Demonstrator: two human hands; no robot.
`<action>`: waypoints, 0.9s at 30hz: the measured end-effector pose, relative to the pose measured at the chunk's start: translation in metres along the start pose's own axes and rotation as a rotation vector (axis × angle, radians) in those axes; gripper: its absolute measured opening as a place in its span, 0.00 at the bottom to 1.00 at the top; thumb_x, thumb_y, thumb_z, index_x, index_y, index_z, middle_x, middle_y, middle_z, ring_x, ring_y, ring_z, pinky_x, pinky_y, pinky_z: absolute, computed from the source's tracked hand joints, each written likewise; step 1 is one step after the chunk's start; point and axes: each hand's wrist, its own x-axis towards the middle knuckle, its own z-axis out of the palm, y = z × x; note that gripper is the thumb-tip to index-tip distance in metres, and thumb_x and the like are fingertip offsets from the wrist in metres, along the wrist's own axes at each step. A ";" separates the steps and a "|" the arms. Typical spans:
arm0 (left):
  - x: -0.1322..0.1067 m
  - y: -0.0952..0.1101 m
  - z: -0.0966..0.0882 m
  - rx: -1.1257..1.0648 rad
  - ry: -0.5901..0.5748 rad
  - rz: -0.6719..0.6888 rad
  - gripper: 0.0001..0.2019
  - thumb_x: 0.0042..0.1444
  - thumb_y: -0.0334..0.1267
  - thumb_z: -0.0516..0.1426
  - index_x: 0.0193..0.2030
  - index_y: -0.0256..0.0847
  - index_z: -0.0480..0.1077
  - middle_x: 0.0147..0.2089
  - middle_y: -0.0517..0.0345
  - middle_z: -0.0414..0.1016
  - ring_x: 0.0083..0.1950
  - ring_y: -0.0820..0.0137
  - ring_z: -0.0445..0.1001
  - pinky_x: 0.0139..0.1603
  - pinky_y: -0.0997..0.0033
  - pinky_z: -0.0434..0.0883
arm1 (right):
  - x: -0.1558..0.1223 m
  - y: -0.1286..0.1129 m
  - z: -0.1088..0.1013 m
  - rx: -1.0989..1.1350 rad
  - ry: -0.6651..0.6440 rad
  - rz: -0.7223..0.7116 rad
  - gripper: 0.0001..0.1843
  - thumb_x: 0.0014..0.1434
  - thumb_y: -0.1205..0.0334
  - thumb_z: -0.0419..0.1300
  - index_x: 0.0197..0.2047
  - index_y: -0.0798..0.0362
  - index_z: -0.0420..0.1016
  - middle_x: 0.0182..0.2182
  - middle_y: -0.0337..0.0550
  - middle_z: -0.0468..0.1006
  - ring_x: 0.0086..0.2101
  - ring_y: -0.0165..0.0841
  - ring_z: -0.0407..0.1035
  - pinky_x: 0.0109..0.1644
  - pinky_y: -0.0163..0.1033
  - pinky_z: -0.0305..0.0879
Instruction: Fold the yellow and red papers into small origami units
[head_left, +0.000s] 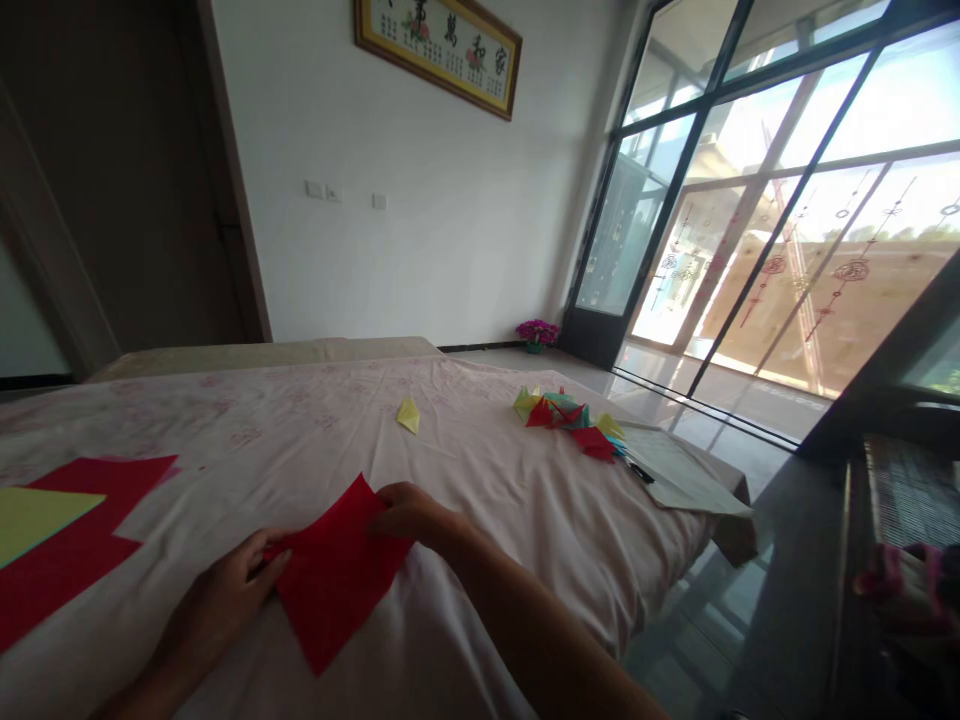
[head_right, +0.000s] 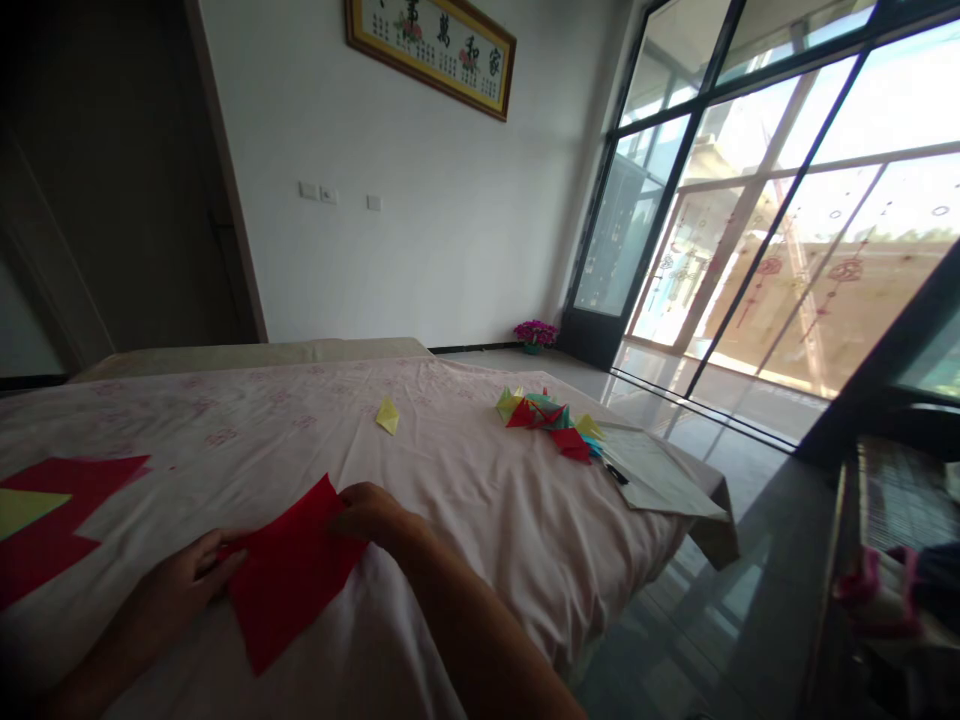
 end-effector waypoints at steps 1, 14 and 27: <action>0.002 0.001 0.000 -0.024 -0.043 0.003 0.14 0.52 0.44 0.56 0.44 0.46 0.74 0.35 0.59 0.81 0.38 0.62 0.80 0.35 0.72 0.75 | 0.001 0.000 0.000 0.010 0.008 -0.001 0.08 0.41 0.69 0.61 0.29 0.56 0.76 0.23 0.36 0.75 0.26 0.32 0.72 0.27 0.31 0.65; -0.024 0.010 -0.013 0.392 0.143 0.672 0.17 0.60 0.26 0.52 0.54 0.42 0.69 0.52 0.51 0.73 0.54 0.66 0.71 0.57 0.62 0.69 | 0.025 0.010 0.000 0.101 -0.028 -0.028 0.11 0.45 0.67 0.58 0.35 0.57 0.73 0.26 0.43 0.80 0.25 0.35 0.75 0.26 0.33 0.67; -0.018 0.011 -0.006 0.524 -0.036 0.612 0.17 0.61 0.35 0.56 0.57 0.39 0.68 0.57 0.48 0.72 0.58 0.63 0.70 0.58 0.57 0.69 | 0.026 0.007 -0.010 0.139 -0.083 0.012 0.21 0.45 0.65 0.60 0.45 0.57 0.71 0.33 0.46 0.81 0.32 0.39 0.77 0.32 0.38 0.72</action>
